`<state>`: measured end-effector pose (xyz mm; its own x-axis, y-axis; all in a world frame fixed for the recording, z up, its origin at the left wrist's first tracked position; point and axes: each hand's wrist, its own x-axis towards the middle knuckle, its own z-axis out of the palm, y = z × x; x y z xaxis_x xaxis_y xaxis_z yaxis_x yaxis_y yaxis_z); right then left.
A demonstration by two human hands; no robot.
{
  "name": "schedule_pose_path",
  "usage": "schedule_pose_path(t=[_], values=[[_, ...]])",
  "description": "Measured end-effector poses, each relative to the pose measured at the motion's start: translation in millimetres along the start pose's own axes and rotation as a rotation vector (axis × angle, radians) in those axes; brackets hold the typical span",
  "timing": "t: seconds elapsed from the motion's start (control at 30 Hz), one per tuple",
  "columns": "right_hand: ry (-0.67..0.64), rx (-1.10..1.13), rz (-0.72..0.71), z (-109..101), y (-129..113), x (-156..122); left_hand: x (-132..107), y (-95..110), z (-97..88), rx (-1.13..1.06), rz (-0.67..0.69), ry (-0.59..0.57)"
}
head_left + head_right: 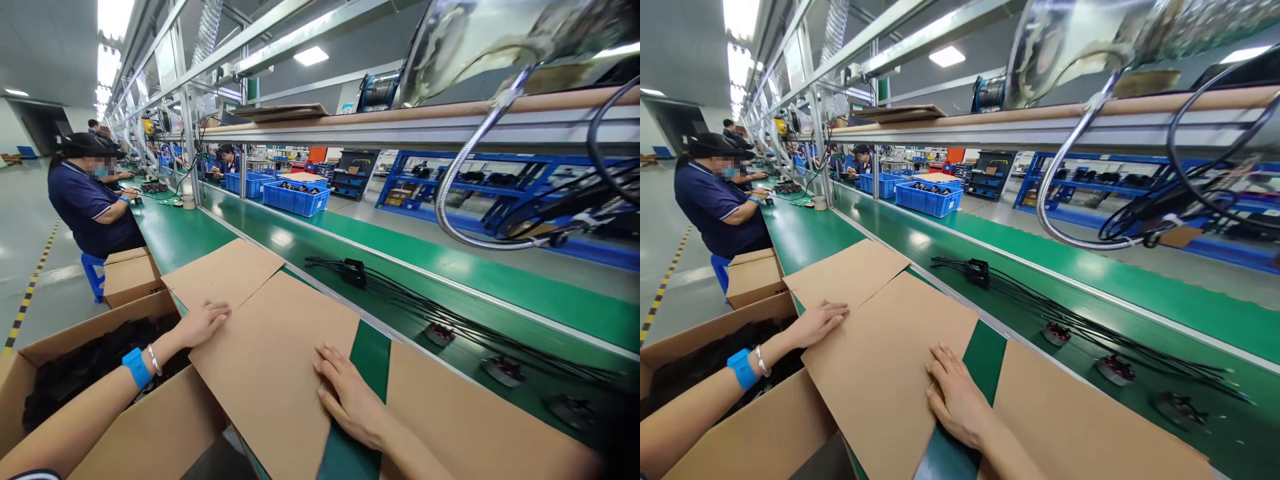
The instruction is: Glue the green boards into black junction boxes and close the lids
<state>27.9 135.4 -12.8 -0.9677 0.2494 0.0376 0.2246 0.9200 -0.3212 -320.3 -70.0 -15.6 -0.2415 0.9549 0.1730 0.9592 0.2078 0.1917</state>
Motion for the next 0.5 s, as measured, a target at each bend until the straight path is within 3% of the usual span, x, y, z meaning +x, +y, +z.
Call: schedule_pose_path(t=[0.17,0.33,0.43,0.5], values=[[-0.002,-0.082,0.091,-2.4,1.7,-7.3,-15.5,7.2,18.4,-0.068,0.018,0.049],[0.009,-0.152,0.165,1.4,-9.9,-4.7,-6.9,-3.2,20.3,-0.128,-0.019,0.071],[0.036,-0.166,0.202,5.0,-27.5,-8.7,-0.9,-11.5,18.3,-0.15,-0.144,0.124],[0.051,-0.167,0.185,10.8,-40.2,-14.7,-1.0,-19.5,17.9,-0.142,-0.33,0.231]])
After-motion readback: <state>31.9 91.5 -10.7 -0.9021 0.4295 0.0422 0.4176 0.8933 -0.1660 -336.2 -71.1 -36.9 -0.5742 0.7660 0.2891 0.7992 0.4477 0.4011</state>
